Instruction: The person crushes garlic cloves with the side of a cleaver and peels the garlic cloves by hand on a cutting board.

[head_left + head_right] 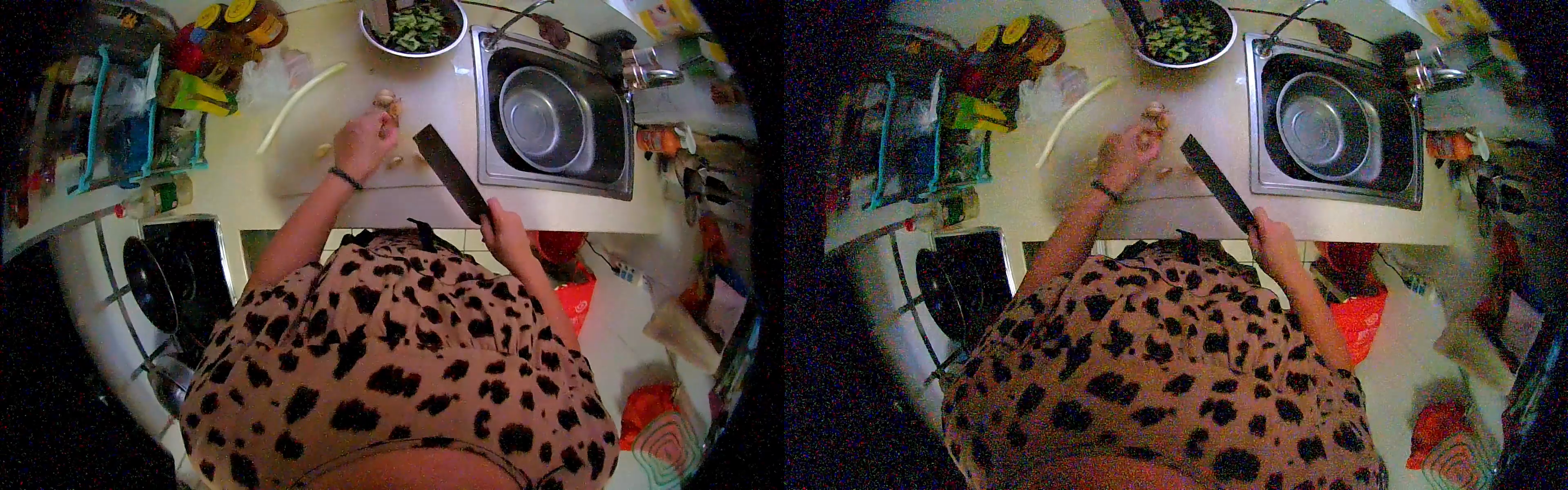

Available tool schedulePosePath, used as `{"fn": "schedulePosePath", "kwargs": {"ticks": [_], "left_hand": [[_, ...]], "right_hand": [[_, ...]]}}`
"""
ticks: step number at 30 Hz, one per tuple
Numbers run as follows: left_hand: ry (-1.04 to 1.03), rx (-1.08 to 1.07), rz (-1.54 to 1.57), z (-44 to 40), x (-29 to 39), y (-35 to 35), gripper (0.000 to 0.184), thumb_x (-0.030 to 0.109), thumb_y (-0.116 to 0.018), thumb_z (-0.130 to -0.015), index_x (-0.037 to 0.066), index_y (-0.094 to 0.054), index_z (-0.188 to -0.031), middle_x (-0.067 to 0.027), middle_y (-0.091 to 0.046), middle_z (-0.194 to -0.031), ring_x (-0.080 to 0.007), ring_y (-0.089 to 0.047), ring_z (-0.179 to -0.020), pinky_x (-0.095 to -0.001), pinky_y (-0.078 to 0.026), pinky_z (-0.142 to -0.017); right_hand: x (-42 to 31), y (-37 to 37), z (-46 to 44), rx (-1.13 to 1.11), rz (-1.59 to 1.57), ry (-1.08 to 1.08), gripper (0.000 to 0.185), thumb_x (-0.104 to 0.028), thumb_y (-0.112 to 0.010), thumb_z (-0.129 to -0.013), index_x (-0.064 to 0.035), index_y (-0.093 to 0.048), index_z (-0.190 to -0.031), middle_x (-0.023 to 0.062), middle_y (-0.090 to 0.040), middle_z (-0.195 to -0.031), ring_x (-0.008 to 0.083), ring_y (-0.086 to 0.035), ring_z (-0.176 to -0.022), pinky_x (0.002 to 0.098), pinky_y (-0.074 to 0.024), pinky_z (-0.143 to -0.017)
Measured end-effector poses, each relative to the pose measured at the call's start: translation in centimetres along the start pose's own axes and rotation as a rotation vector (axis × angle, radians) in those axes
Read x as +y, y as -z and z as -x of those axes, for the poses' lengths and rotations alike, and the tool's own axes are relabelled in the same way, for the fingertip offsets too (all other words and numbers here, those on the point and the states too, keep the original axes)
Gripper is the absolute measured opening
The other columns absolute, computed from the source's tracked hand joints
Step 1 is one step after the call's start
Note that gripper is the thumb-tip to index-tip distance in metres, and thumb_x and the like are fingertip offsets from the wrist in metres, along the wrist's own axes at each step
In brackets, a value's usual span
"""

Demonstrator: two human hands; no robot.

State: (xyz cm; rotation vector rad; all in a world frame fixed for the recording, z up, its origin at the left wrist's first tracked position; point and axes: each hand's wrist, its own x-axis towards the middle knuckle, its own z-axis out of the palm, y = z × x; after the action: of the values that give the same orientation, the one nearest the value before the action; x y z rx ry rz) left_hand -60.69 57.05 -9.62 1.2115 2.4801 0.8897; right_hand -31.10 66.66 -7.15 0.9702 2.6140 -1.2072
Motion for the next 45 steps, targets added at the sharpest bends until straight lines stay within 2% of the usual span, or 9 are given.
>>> {"fn": "schedulePosePath", "kwargs": {"ticks": [2,4,7,10,17,19,22,35,45], "left_hand": [[-0.095,0.027,0.033,2.5,-1.0,-0.6,0.018,0.029,-0.062,-0.075,0.013,-0.063,-0.083,-0.0118,-0.063,-0.072,-0.0336,-0.061,-0.068,-0.0451,-0.049,-0.060],[-0.095,-0.200,0.018,3.9,0.3,-2.1,0.020,0.030,-0.061,-0.076,0.012,-0.062,-0.084,-0.0134,-0.062,-0.072,-0.0344,-0.061,-0.069,-0.0460,-0.048,-0.060],[-0.116,-0.309,-0.097,3.9,-0.3,-5.6,0.022,0.031,-0.059,-0.078,0.011,-0.062,-0.085,-0.0148,-0.062,-0.072,-0.0352,-0.060,-0.069,-0.0464,-0.048,-0.060],[-0.060,-0.205,-0.028,4.1,0.1,-6.2,0.023,0.032,-0.058,-0.080,0.010,-0.062,-0.085,-0.0151,-0.062,-0.074,-0.0349,-0.061,-0.069,-0.0459,-0.047,-0.060],[-0.130,-0.296,-0.136,4.4,-0.5,-6.7,0.022,0.030,-0.056,-0.082,0.012,-0.062,-0.092,-0.0148,-0.063,-0.079,-0.0337,-0.061,-0.072,-0.0458,-0.048,-0.061],[-0.144,-0.245,-0.148,4.7,-1.5,-7.8,0.034,0.038,-0.051,-0.087,0.007,-0.063,-0.088,-0.0163,-0.064,-0.085,-0.0366,-0.062,-0.075,-0.0452,-0.050,-0.066],[-0.100,-0.252,-0.163,4.5,0.1,-6.5,0.034,0.038,-0.049,-0.088,0.007,-0.063,-0.087,-0.0163,-0.064,-0.085,-0.0366,-0.061,-0.072,-0.0455,-0.050,-0.065],[-0.122,-0.303,-0.290,3.5,-0.1,-7.7,0.023,0.027,-0.056,-0.079,0.006,-0.067,-0.081,-0.0171,-0.065,-0.081,-0.0346,-0.063,-0.071,-0.0452,-0.051,-0.063],[-0.177,-0.250,-0.024,3.4,-0.4,-7.0,0.021,0.025,-0.059,-0.079,0.007,-0.066,-0.087,-0.0167,-0.065,-0.086,-0.0353,-0.062,-0.075,-0.0448,-0.050,-0.068]], "right_hand": [[0.3,-0.7,-0.4,0.019,0.052,0.043,0.020,-0.010,-0.055,-0.080,-0.0053,-0.045,-0.097,0.0235,-0.056,-0.068,0.0448,-0.055,-0.065,0.0515,-0.0414,-0.056],[0.1,-1.2,-1.0,0.043,0.103,0.084,0.022,-0.009,-0.056,-0.079,-0.0053,-0.044,-0.098,0.0233,-0.057,-0.069,0.0446,-0.055,-0.066,0.0519,-0.0417,-0.057],[-0.5,-1.1,-2.0,0.125,0.098,0.083,0.023,-0.009,-0.056,-0.078,-0.0054,-0.044,-0.097,0.0232,-0.058,-0.070,0.0438,-0.056,-0.068,0.0523,-0.0427,-0.058],[-1.5,-0.6,-2.0,0.105,0.073,-0.002,0.020,-0.009,-0.055,-0.078,-0.0057,-0.045,-0.095,0.0221,-0.058,-0.071,0.0434,-0.057,-0.068,0.0517,-0.0432,-0.058],[-2.7,-0.4,-0.6,0.161,0.260,0.142,0.013,-0.005,-0.051,-0.082,-0.0032,-0.045,-0.093,0.0237,-0.055,-0.069,0.0432,-0.054,-0.064,0.0499,-0.0413,-0.055],[-2.6,-0.8,-0.5,0.196,0.255,0.182,0.011,-0.006,-0.051,-0.082,-0.0038,-0.044,-0.091,0.0231,-0.055,-0.068,0.0431,-0.054,-0.064,0.0500,-0.0413,-0.054],[-2.5,-1.1,-0.5,0.212,0.286,0.173,0.009,-0.007,-0.051,-0.083,-0.0047,-0.043,-0.088,0.0215,-0.055,-0.068,0.0426,-0.054,-0.064,0.0501,-0.0415,-0.054],[-2.3,-1.0,-0.9,0.164,0.390,0.166,0.014,-0.008,-0.048,-0.085,-0.0046,-0.045,-0.099,0.0187,-0.059,-0.077,0.0381,-0.057,-0.063,0.0484,-0.0435,-0.053],[-3.5,0.4,-1.8,0.121,0.369,0.164,0.012,-0.006,-0.046,-0.084,-0.0036,-0.044,-0.096,0.0191,-0.060,-0.079,0.0385,-0.058,-0.064,0.0489,-0.0449,-0.055]]}}
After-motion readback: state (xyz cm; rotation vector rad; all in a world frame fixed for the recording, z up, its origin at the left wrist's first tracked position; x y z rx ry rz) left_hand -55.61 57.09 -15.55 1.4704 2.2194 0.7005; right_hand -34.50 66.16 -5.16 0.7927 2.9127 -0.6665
